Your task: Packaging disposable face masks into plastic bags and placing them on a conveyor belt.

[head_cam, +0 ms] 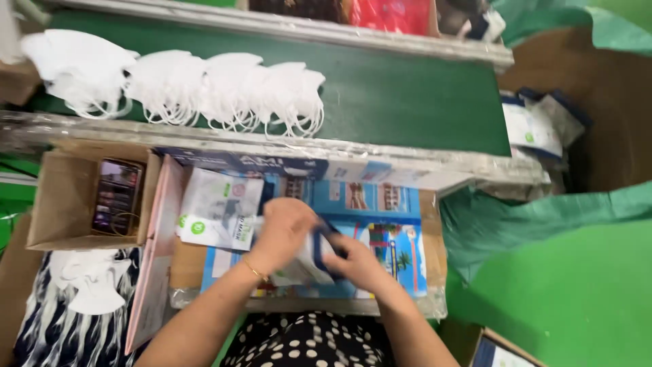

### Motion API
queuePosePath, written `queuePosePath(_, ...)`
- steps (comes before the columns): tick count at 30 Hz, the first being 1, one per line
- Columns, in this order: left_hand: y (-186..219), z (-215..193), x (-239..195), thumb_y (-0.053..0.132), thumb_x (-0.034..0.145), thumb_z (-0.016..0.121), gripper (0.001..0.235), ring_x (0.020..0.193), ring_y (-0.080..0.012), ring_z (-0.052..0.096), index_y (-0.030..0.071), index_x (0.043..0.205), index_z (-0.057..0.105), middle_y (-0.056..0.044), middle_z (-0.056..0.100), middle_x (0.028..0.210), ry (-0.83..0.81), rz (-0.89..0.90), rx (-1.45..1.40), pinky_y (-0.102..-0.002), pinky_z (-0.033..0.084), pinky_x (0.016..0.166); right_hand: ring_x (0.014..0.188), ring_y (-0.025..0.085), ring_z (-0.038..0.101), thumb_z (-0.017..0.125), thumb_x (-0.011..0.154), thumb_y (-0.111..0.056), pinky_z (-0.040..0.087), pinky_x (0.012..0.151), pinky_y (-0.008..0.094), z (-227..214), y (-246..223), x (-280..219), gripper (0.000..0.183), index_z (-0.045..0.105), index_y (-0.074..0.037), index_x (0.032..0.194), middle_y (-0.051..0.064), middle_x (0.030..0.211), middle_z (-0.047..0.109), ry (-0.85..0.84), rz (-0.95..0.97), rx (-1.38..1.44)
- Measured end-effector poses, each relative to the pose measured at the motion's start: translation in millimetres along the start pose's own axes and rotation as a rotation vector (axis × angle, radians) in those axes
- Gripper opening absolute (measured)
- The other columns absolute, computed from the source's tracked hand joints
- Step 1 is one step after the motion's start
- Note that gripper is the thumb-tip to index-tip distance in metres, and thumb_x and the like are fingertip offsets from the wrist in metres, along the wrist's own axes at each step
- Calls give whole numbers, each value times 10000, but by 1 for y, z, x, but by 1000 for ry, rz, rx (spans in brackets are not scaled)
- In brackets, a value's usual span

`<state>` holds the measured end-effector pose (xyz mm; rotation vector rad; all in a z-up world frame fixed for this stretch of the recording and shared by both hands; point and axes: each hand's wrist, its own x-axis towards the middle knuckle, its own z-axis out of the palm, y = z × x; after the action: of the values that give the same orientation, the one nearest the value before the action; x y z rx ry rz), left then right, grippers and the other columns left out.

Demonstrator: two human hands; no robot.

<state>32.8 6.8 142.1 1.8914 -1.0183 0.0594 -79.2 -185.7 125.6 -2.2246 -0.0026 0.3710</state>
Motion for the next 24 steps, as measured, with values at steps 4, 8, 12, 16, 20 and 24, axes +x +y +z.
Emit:
queuePosePath(4,-9,-18,11,161,944,665,122,861,-294,655,51,894,685,-82,674,906,99,-279,-146,-365,512,789,895,310,652,813,802,-166,524,766,398,-4,-8,1,423,625,-16,1150,150,1039,661,322,-261,232)
queuePosePath(8,17,-32,18,197,836,777,201,837,-345,640,21,876,689,-107,690,860,-145,-87,-58,-387,478,737,839,268,659,770,879,-141,530,725,368,-13,-16,-6,198,722,-59,1052,119,977,669,322,-152,27)
queuePosePath(12,27,-33,16,206,840,747,116,799,-290,647,102,890,753,-53,706,867,-169,-130,-68,-381,457,730,860,200,621,750,839,-110,520,737,321,-25,-30,-3,330,624,-71,1142,82,1064,612,292,-188,285)
queuePosePath(16,41,-23,15,167,807,744,114,807,-291,591,92,872,688,-56,645,875,-191,79,59,-397,434,777,745,182,649,705,889,-67,516,682,313,-4,-1,1,125,722,-44,1010,86,842,700,314,-140,235)
queuePosePath(20,37,-24,25,172,792,738,124,840,-279,594,98,854,660,-45,610,849,-157,146,58,-417,436,803,753,160,630,692,911,-59,523,681,308,-6,39,-4,106,718,-40,1013,83,828,691,255,-117,345)
queuePosePath(24,2,-11,68,240,880,727,199,1094,-331,570,79,979,665,-113,626,1062,-88,126,80,-490,372,1032,709,181,644,601,978,-169,515,646,333,-35,98,-14,199,746,-35,1006,79,779,700,461,98,278)
